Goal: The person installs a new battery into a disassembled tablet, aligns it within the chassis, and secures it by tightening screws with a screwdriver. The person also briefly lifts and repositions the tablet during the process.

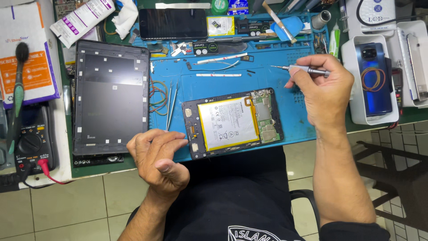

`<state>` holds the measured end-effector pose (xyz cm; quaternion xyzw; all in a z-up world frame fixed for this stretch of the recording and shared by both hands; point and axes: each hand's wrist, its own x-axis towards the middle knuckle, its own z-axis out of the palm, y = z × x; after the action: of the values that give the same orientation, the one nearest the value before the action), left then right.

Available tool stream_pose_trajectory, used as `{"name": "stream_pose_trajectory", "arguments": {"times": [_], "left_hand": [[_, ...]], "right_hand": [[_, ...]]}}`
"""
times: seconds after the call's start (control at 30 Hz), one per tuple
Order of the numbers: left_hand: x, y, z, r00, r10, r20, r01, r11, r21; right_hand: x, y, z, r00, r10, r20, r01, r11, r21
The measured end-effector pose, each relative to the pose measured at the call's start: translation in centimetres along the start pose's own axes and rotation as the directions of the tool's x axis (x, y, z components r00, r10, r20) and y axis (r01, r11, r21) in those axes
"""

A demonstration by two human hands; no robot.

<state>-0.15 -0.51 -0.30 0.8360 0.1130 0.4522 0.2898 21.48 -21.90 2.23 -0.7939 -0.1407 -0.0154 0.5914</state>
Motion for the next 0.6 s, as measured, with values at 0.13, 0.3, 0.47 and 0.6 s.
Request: {"name": "stream_pose_trajectory", "arguments": {"times": [0.13, 0.3, 0.47, 0.6], "left_hand": [[0.0, 0.2, 0.1, 1.0, -0.008, 0.004, 0.008, 1.0, 0.023], [0.1, 0.3, 0.2, 1.0, -0.021, 0.001, 0.021, 0.999, 0.036], [-0.1, 0.0, 0.3, 1.0, -0.012, 0.012, 0.011, 0.999, 0.052], [-0.3, -0.1, 0.3, 1.0, -0.01, 0.015, 0.009, 0.998, 0.058]], "right_hand": [[0.0, 0.2, 0.4, 1.0, 0.005, 0.001, -0.005, 1.0, -0.005], [0.4, -1.0, 1.2, 0.998, -0.004, 0.063, 0.007, 0.999, -0.044], [0.4, -1.5, 2.6, 0.981, -0.038, 0.192, 0.04, 0.999, -0.008], [0.3, -2.0, 4.1, 0.943, -0.091, 0.321, 0.118, 0.991, -0.067]]}}
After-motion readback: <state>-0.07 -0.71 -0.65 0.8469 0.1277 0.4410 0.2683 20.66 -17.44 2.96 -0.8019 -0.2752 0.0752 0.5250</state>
